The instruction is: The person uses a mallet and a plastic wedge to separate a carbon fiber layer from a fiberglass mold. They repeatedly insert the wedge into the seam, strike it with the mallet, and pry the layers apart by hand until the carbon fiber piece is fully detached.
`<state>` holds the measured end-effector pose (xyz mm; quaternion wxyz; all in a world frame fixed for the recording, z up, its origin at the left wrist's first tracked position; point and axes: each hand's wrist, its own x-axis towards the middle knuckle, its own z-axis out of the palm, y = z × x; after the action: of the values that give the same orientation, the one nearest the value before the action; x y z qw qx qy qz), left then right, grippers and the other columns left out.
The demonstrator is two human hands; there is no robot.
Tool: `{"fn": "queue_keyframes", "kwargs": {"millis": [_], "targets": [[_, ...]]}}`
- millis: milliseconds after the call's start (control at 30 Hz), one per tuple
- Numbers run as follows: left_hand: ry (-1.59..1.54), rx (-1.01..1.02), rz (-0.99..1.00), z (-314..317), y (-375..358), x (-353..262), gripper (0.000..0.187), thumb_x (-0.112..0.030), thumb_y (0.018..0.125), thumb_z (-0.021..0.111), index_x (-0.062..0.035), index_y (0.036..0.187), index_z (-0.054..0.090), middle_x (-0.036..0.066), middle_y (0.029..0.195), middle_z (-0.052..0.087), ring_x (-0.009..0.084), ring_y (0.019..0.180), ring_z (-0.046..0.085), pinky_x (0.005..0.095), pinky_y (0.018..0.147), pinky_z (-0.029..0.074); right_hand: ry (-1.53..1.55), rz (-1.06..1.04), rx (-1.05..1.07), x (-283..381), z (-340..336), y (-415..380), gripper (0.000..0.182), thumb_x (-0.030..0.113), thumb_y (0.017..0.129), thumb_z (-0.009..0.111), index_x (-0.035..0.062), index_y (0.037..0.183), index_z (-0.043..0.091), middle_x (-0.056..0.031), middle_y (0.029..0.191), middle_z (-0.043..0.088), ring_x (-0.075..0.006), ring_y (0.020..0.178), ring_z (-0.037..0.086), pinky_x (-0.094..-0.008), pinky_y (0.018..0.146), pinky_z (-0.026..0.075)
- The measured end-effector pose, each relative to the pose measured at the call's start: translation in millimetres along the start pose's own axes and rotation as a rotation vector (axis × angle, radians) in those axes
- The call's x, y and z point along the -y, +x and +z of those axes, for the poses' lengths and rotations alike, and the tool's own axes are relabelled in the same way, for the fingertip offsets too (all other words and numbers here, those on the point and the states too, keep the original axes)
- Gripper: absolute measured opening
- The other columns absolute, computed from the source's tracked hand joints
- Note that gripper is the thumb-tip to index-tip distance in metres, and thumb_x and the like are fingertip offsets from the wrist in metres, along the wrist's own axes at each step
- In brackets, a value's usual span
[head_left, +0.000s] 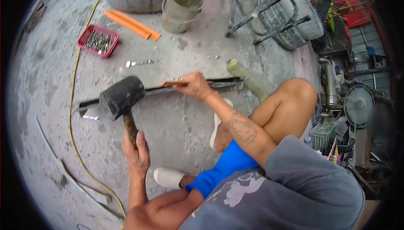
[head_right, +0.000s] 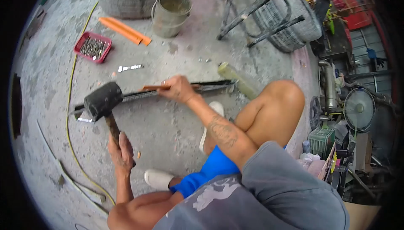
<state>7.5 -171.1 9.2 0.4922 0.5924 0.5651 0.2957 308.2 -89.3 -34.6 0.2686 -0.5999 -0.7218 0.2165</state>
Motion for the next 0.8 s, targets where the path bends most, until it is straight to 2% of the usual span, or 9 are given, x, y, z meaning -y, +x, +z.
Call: {"fn": "queue_keyframes", "kwargs": {"millis": [67, 133, 200, 267, 400, 433, 567, 667, 800], "targets": [[-0.036, -0.051, 0.022, 3, 3, -4, 0.022, -0.022, 0.1, 0.055, -0.0023, 0.091, 0.051, 0.009, 0.054, 0.049, 0.0335, 0.053, 0.05, 0.0461, 0.072, 0.044, -0.07, -0.068, 0.0, -2, -2, 2, 0.014, 0.024, 0.076, 0.076, 0.0104, 0.077, 0.074, -0.0134, 0.068, 0.066, -0.0316, 0.06, 0.065, -0.0359, 0.057, 0.051], [0.229, 0.062, 0.225, 4, 6, -11, 0.021, -0.021, 0.1, 0.055, -0.0022, 0.093, 0.051, 0.011, 0.055, 0.051, 0.0267, 0.05, 0.051, 0.04, 0.059, 0.043, -0.02, -0.016, 0.004, 4, -2, -6, 0.015, 0.025, 0.076, 0.076, 0.0102, 0.077, 0.073, -0.0137, 0.068, 0.066, -0.0322, 0.06, 0.064, -0.0368, 0.056, 0.05], [0.216, -0.057, 0.392, 9, 10, -5, 0.02, -0.02, 0.1, 0.055, -0.0012, 0.093, 0.051, 0.013, 0.057, 0.052, 0.0235, 0.049, 0.049, 0.0367, 0.05, 0.038, -0.007, 0.026, -0.023, 1, -8, 5, 0.015, 0.025, 0.077, 0.075, 0.0101, 0.076, 0.073, -0.0141, 0.067, 0.065, -0.0328, 0.06, 0.064, -0.0378, 0.056, 0.049], [-0.04, 0.017, 0.123, 9, 3, -13, 0.022, -0.021, 0.1, 0.055, 0.0, 0.097, 0.052, 0.015, 0.059, 0.053, 0.0249, 0.049, 0.047, 0.0372, 0.052, 0.04, -0.036, 0.021, 0.001, 1, -7, -4, 0.016, 0.025, 0.076, 0.076, 0.01, 0.076, 0.073, -0.014, 0.066, 0.065, -0.0337, 0.06, 0.063, -0.0389, 0.056, 0.05], [0.038, 0.089, 0.135, 7, 12, -12, 0.02, -0.019, 0.1, 0.055, 0.001, 0.097, 0.053, 0.014, 0.059, 0.052, 0.0251, 0.049, 0.049, 0.0382, 0.051, 0.038, -0.028, 0.053, -0.012, -1, -7, -6, 0.016, 0.025, 0.074, 0.078, 0.0098, 0.075, 0.072, -0.0139, 0.066, 0.065, -0.0337, 0.06, 0.063, -0.0395, 0.058, 0.05], [-0.011, 0.015, 0.189, 11, 11, -10, 0.02, -0.019, 0.1, 0.055, 0.0011, 0.097, 0.053, 0.015, 0.058, 0.052, 0.0272, 0.048, 0.049, 0.0397, 0.049, 0.037, -0.091, -0.007, 0.019, -6, -6, -5, 0.016, 0.025, 0.074, 0.078, 0.0101, 0.074, 0.072, -0.0137, 0.066, 0.065, -0.0337, 0.059, 0.063, -0.0394, 0.058, 0.05], [0.14, 0.148, 0.184, 11, 15, -24, 0.022, -0.019, 0.099, 0.056, 0.0014, 0.093, 0.049, 0.019, 0.057, 0.051, 0.0333, 0.047, 0.049, 0.0413, 0.049, 0.037, -0.033, -0.057, -0.068, -9, -2, -9, 0.016, 0.025, 0.073, 0.078, 0.0102, 0.074, 0.072, -0.0135, 0.066, 0.066, -0.0342, 0.06, 0.064, -0.0394, 0.059, 0.051], [-0.046, 0.05, 0.171, 19, 13, -12, 0.023, -0.018, 0.099, 0.056, 0.0011, 0.091, 0.048, 0.019, 0.057, 0.05, 0.0329, 0.046, 0.049, 0.042, 0.049, 0.037, -0.08, 0.047, 0.017, -10, -7, -7, 0.016, 0.025, 0.073, 0.079, 0.0101, 0.074, 0.072, -0.0138, 0.067, 0.066, -0.0349, 0.062, 0.065, -0.0407, 0.06, 0.052], [0.127, 0.1, 0.246, 17, 14, -17, 0.023, -0.019, 0.099, 0.056, 0.0006, 0.09, 0.048, 0.018, 0.056, 0.05, 0.0311, 0.046, 0.049, 0.0419, 0.048, 0.036, -0.079, 0.055, 0.006, -14, -2, -15, 0.017, 0.027, 0.074, 0.078, 0.0105, 0.075, 0.072, -0.0142, 0.068, 0.066, -0.0356, 0.063, 0.065, -0.0424, 0.061, 0.051]]}}
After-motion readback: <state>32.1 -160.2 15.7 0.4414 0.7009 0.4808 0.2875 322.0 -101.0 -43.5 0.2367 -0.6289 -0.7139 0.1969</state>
